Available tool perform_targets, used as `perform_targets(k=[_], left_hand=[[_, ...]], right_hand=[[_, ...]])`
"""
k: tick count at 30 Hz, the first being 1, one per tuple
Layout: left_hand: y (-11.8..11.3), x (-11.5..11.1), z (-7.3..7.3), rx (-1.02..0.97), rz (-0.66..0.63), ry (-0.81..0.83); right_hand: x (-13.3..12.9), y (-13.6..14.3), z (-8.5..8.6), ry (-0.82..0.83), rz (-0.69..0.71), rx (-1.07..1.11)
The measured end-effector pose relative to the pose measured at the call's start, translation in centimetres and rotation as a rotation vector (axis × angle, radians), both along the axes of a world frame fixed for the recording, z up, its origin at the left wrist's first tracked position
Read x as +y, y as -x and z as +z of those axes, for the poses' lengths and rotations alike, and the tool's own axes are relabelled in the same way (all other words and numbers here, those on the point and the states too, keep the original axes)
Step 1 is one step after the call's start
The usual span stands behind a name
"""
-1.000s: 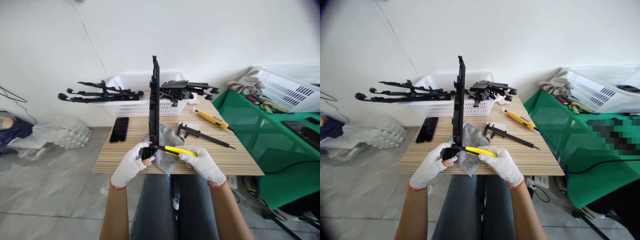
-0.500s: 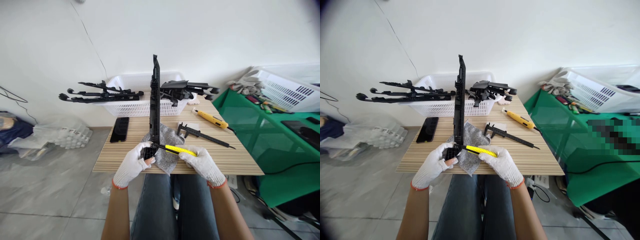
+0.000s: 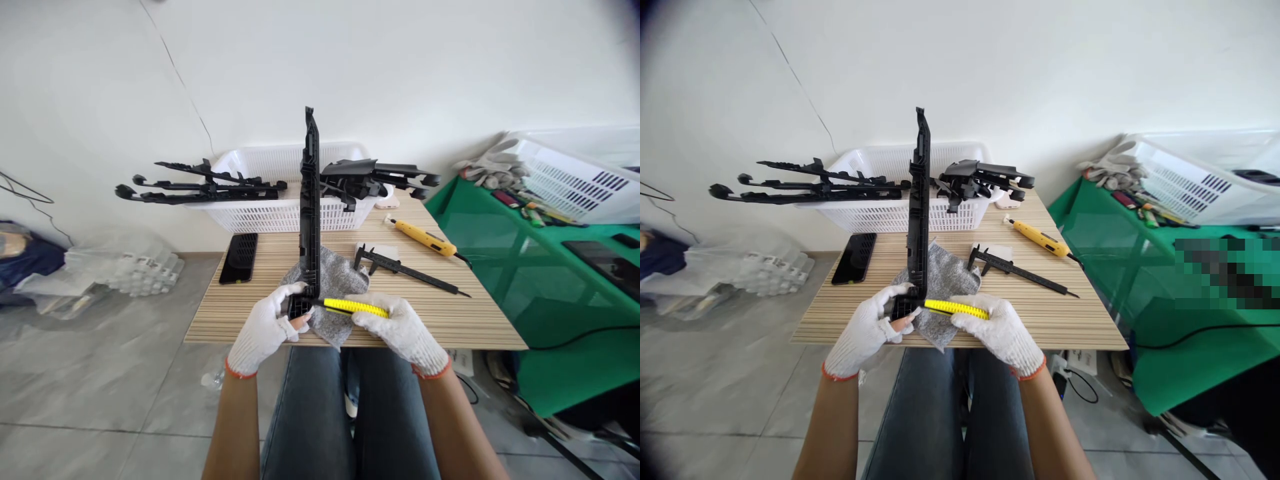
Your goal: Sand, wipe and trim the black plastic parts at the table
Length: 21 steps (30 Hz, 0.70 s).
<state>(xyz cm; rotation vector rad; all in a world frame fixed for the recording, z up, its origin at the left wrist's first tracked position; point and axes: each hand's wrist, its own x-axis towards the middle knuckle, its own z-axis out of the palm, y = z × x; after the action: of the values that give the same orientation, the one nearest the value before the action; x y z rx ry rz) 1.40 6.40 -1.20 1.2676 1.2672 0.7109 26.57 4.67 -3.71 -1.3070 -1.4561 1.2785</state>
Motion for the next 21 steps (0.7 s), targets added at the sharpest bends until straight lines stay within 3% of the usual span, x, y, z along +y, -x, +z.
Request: perform_targets(k=[11,21], left_hand=[[-0.1,-0.1,-0.4,-0.037,0.046,-0.004],[-0.4,0.0,-1.2,0.030,0.109,-0.068]], right_hand=[[0.0,-0.1,0.0,0.039,0.035,0.022],[-0.3,0.6,0.2,0.024,-0.041,-0.004]])
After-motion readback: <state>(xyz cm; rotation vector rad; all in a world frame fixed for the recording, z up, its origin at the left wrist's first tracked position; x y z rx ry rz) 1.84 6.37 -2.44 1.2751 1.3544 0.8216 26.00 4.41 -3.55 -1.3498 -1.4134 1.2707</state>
